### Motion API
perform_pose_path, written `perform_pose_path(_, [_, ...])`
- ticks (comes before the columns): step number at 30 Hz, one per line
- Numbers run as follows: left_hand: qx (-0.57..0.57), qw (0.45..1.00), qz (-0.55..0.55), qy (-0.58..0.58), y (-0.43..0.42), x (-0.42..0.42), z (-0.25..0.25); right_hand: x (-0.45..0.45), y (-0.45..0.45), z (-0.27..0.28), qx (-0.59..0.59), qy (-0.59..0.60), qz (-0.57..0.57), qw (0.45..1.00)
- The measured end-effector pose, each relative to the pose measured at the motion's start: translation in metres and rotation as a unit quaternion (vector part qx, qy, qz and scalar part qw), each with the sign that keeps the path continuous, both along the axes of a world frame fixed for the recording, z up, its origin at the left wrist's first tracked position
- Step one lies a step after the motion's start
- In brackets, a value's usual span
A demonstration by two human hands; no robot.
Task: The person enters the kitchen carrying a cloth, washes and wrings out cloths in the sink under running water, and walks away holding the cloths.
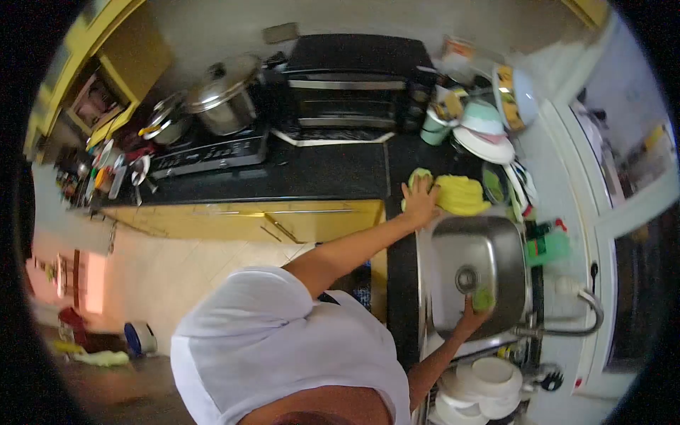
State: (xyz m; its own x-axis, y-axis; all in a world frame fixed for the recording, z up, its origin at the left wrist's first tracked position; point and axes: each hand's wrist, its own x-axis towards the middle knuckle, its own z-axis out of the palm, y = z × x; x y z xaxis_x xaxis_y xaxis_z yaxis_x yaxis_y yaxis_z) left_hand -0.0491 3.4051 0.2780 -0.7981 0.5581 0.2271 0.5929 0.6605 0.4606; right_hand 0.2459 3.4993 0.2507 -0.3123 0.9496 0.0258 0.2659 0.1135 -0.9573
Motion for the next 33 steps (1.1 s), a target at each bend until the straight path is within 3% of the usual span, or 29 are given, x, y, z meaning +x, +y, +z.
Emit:
perform_pose_path(1, [-0.071, 0.997, 0.019, -0.033, 0.002, -0.009, -0.01, -0.001, 0.0, -0.008, -0.04, 0.003, 0.008, 0.999])
perform_pose_path(3, [-0.052, 0.997, 0.043, -0.048, -0.003, -0.014, -0.019, -0.006, -0.01, -0.011, -0.052, 0.04, 0.036, 0.997])
perform_pose_path(6, [0.016, 0.996, 0.038, -0.081, 0.006, -0.03, -0.06, -0.017, -0.03, 0.007, -0.021, -0.031, 0.072, 0.997])
perform_pose_path(8, [0.034, 0.994, 0.01, -0.101, -0.005, -0.032, -0.043, -0.026, -0.04, 0.009, -0.008, -0.028, 0.063, 0.998])
perform_pose_path(11, [0.174, 0.969, -0.033, -0.173, -0.036, -0.03, -0.009, -0.034, -0.054, 0.017, -0.045, -0.02, 0.068, 0.996])
perform_pose_path(13, [0.353, 0.881, -0.124, -0.29, -0.059, -0.044, -0.008, -0.043, -0.07, 0.037, -0.05, -0.029, 0.088, 0.994])
perform_pose_path(15, [0.514, 0.73, -0.189, -0.408, -0.102, -0.043, 0.017, -0.052, -0.056, 0.016, -0.052, -0.024, 0.155, 0.986])
perform_pose_path(18, [0.518, 0.614, -0.101, -0.587, -0.187, -0.038, 0.024, -0.081, -0.081, 0.033, -0.169, 0.058, 0.205, 0.962])
perform_pose_path(20, [0.549, 0.609, -0.122, -0.559, -0.25, -0.032, 0.017, -0.107, -0.112, 0.049, -0.184, 0.095, 0.25, 0.946])
perform_pose_path(23, [0.546, 0.667, -0.044, -0.504, -0.346, -0.022, -0.024, -0.149, -0.15, 0.039, -0.194, 0.113, 0.369, 0.902])
perform_pose_path(26, [0.493, 0.722, 0.027, -0.484, -0.457, 0.01, -0.055, -0.189, -0.216, 0.03, -0.083, 0.067, 0.477, 0.873])
perform_pose_path(27, [0.491, 0.726, 0.075, -0.475, -0.491, 0.023, -0.073, -0.198, -0.243, 0.035, 0.038, -0.016, 0.507, 0.861])
perform_pose_path(30, [0.49, 0.73, 0.214, -0.426, -0.595, 0.07, -0.135, -0.215, -0.338, 0.043, 0.24, -0.149, 0.637, 0.718])
perform_pose_path(31, [0.319, 0.877, 0.122, -0.338, -0.646, 0.081, -0.208, -0.218, -0.366, 0.036, 0.275, -0.159, 0.673, 0.668])
perform_pose_path(32, [0.16, 0.968, 0.047, -0.189, -0.696, 0.092, -0.273, -0.221, -0.396, 0.025, 0.31, -0.169, 0.704, 0.617])
perform_pose_path(33, [0.076, 0.975, 0.1, -0.182, -0.732, 0.12, -0.289, -0.228, -0.426, 0.013, 0.346, -0.176, 0.73, 0.563])
